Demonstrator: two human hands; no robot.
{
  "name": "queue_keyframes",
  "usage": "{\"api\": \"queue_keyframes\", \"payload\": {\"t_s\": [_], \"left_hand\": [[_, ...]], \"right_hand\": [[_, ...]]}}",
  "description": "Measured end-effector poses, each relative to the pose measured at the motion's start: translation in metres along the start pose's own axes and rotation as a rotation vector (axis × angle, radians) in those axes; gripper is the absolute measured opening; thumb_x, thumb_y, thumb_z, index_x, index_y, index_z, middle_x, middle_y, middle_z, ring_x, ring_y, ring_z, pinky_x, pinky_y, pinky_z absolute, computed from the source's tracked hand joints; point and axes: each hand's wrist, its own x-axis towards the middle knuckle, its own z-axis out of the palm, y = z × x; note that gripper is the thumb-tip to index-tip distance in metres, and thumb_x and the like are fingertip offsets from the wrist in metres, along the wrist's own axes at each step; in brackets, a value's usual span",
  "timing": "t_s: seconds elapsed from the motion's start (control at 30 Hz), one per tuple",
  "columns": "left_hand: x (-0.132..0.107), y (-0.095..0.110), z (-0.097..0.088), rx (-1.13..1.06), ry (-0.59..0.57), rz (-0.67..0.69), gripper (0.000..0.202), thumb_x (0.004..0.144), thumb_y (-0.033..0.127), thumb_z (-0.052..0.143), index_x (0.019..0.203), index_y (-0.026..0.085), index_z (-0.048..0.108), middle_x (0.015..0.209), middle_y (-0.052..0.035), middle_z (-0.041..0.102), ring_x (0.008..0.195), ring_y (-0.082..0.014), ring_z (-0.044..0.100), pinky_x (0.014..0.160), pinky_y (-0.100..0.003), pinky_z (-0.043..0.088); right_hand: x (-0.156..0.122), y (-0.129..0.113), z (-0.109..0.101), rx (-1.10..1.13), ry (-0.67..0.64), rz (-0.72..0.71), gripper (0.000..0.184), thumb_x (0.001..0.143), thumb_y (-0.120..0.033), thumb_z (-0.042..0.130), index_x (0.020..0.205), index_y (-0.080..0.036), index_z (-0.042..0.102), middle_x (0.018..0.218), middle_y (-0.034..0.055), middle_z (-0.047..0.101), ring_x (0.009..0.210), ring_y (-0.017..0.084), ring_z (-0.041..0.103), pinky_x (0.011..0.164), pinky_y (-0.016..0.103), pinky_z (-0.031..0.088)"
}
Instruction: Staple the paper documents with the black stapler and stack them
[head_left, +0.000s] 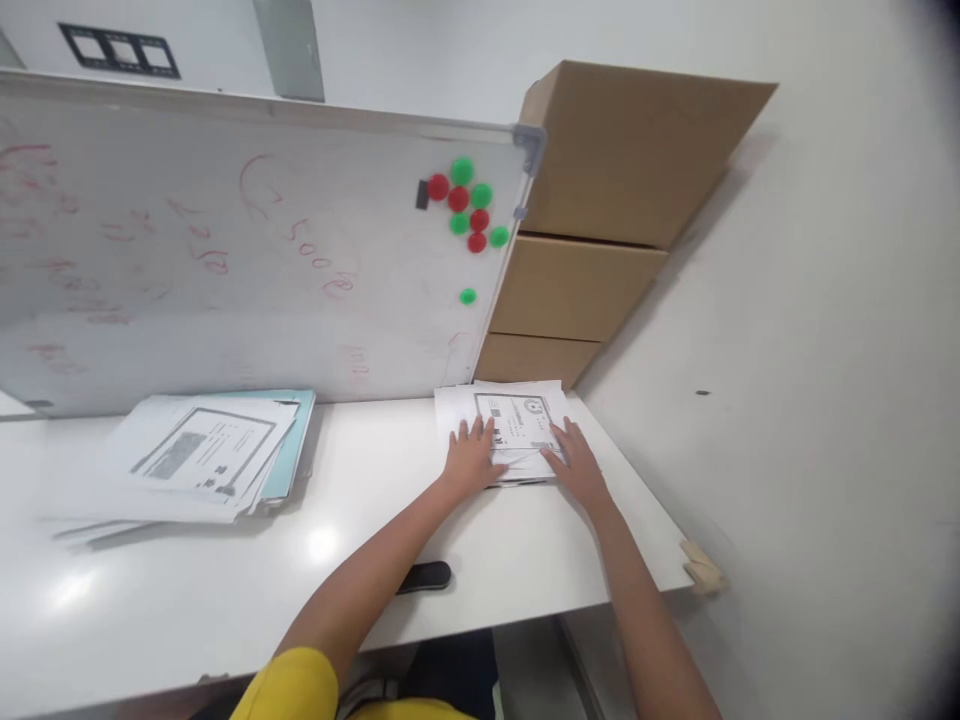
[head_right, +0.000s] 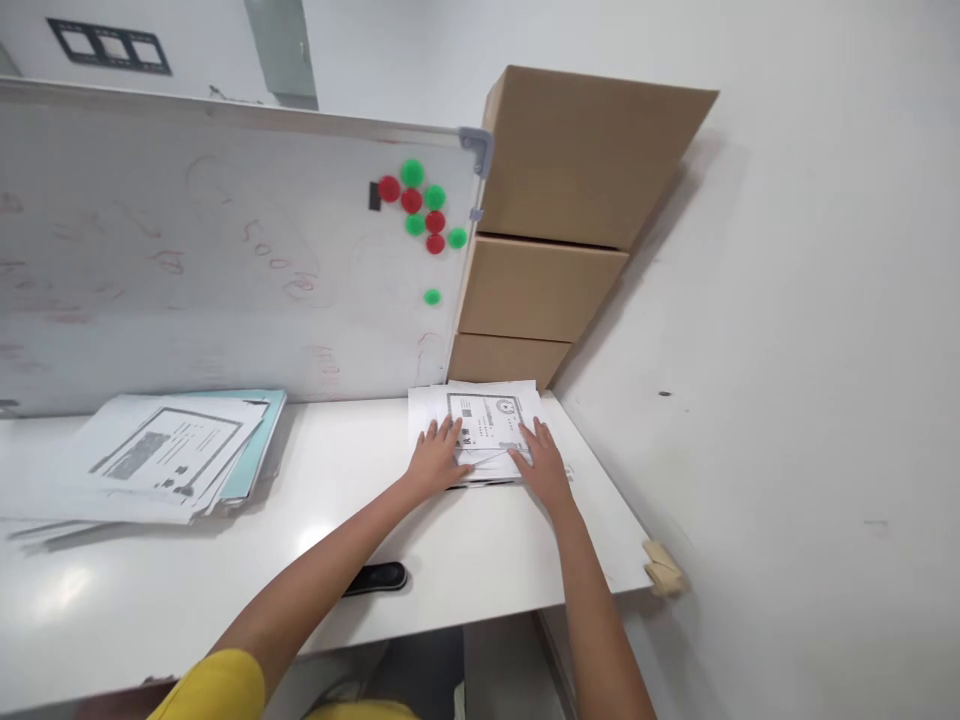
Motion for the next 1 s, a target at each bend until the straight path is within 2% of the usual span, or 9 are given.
{"api": "queue_keyframes", "payload": {"t_s": [0.17, 0.3, 0.4, 0.57, 0.63, 0.73, 0.8, 0.93, 1.0], "left_hand": [[-0.005, -0.001, 0.0, -0.012, 0.042, 0.054, 0.063, 0.085, 0.029, 0.05, 0.144, 0.019, 0.028, 0.152, -0.013, 0.028, 0.138, -0.034, 0.028, 0.107, -0.052, 0.032], [-0.034, -0.023, -0.028, -0.01, 0.138, 0.102, 0.051, 0.089, 0.019, 0.04, 0.139, 0.016, 0.036, 0.148, -0.0135, 0.036, 0.136, -0.0267, 0.035, 0.108, -0.046, 0.033], [-0.09, -0.075, -0.073, 0.015, 0.324, 0.103, 0.046, 0.091, 0.026, 0.037, 0.136, 0.018, 0.041, 0.141, -0.0096, 0.047, 0.132, -0.0217, 0.041, 0.11, -0.041, 0.032], [-0.202, -0.182, -0.134, 0.395, 0.439, -0.563, 0.069, 0.08, 0.039, 0.053, 0.136, 0.002, 0.038, 0.142, -0.0271, 0.039, 0.132, -0.0442, 0.034, 0.101, -0.06, 0.031], [-0.228, -0.201, -0.137, 0.472, 0.379, -0.569, 0.061, 0.083, 0.035, 0.05, 0.132, -0.001, 0.043, 0.137, -0.0286, 0.045, 0.128, -0.0435, 0.04, 0.095, -0.055, 0.039], [-0.243, -0.193, -0.124, 0.518, 0.364, -0.402, 0.038, 0.086, 0.016, 0.039, 0.118, 0.006, 0.057, 0.12, -0.0214, 0.062, 0.111, -0.0346, 0.058, 0.083, -0.044, 0.048], [-0.244, -0.17, -0.112, 0.538, 0.465, -0.308, 0.037, 0.086, 0.008, 0.035, 0.112, 0.009, 0.061, 0.111, -0.0172, 0.067, 0.101, -0.0297, 0.064, 0.078, -0.039, 0.049], [-0.239, -0.097, -0.089, 0.499, 0.746, -0.084, 0.041, 0.084, 0.0, 0.035, 0.117, 0.01, 0.059, 0.108, -0.0127, 0.07, 0.099, -0.0238, 0.066, 0.079, -0.034, 0.049], [-0.238, -0.055, -0.078, 0.426, 0.766, 0.026, 0.044, 0.084, 0.0, 0.037, 0.124, 0.009, 0.054, 0.116, -0.0135, 0.066, 0.106, -0.0241, 0.063, 0.082, -0.034, 0.048]], "right_hand": [[-0.024, -0.016, 0.012, -0.055, 0.087, -0.038, 0.058, 0.089, -0.054, 0.039, 0.132, -0.016, 0.049, 0.152, 0.0155, 0.031, 0.143, 0.032, 0.017, 0.11, 0.056, 0.022], [-0.054, -0.054, 0.005, -0.048, 0.178, -0.027, 0.054, 0.092, -0.048, 0.037, 0.131, -0.013, 0.05, 0.152, 0.0175, 0.03, 0.143, 0.032, 0.015, 0.11, 0.058, 0.018], [-0.099, -0.084, -0.002, 0.073, 0.285, 0.008, 0.048, 0.092, -0.044, 0.041, 0.127, -0.014, 0.054, 0.148, 0.0171, 0.038, 0.14, 0.03, 0.024, 0.111, 0.053, 0.022], [-0.179, -0.124, 0.002, 0.36, 0.389, 0.377, 0.039, 0.09, -0.041, 0.047, 0.117, -0.017, 0.061, 0.129, 0.0153, 0.057, 0.123, 0.029, 0.049, 0.102, 0.048, 0.037], [-0.191, -0.14, 0.005, 0.425, 0.406, 0.458, 0.039, 0.089, -0.041, 0.048, 0.115, -0.017, 0.061, 0.124, 0.0147, 0.06, 0.118, 0.029, 0.052, 0.1, 0.047, 0.039], [-0.186, -0.17, 0.003, 0.475, 0.399, 0.418, 0.037, 0.089, -0.041, 0.048, 0.111, -0.017, 0.064, 0.119, 0.0135, 0.063, 0.115, 0.028, 0.054, 0.099, 0.045, 0.04], [-0.177, -0.197, 0.0, 0.52, 0.326, 0.366, 0.034, 0.088, -0.042, 0.049, 0.104, -0.018, 0.067, 0.112, 0.0121, 0.066, 0.11, 0.028, 0.057, 0.096, 0.044, 0.042], [-0.161, -0.259, 0.01, 0.806, -0.153, 0.344, 0.035, 0.084, -0.044, 0.057, 0.108, -0.022, 0.068, 0.106, 0.0087, 0.07, 0.095, 0.025, 0.064, 0.087, 0.04, 0.049], [-0.156, -0.286, 0.023, 0.997, -0.33, 0.348, 0.046, 0.08, -0.046, 0.063, 0.12, -0.024, 0.063, 0.113, 0.0079, 0.068, 0.097, 0.025, 0.064, 0.089, 0.04, 0.048]]}}
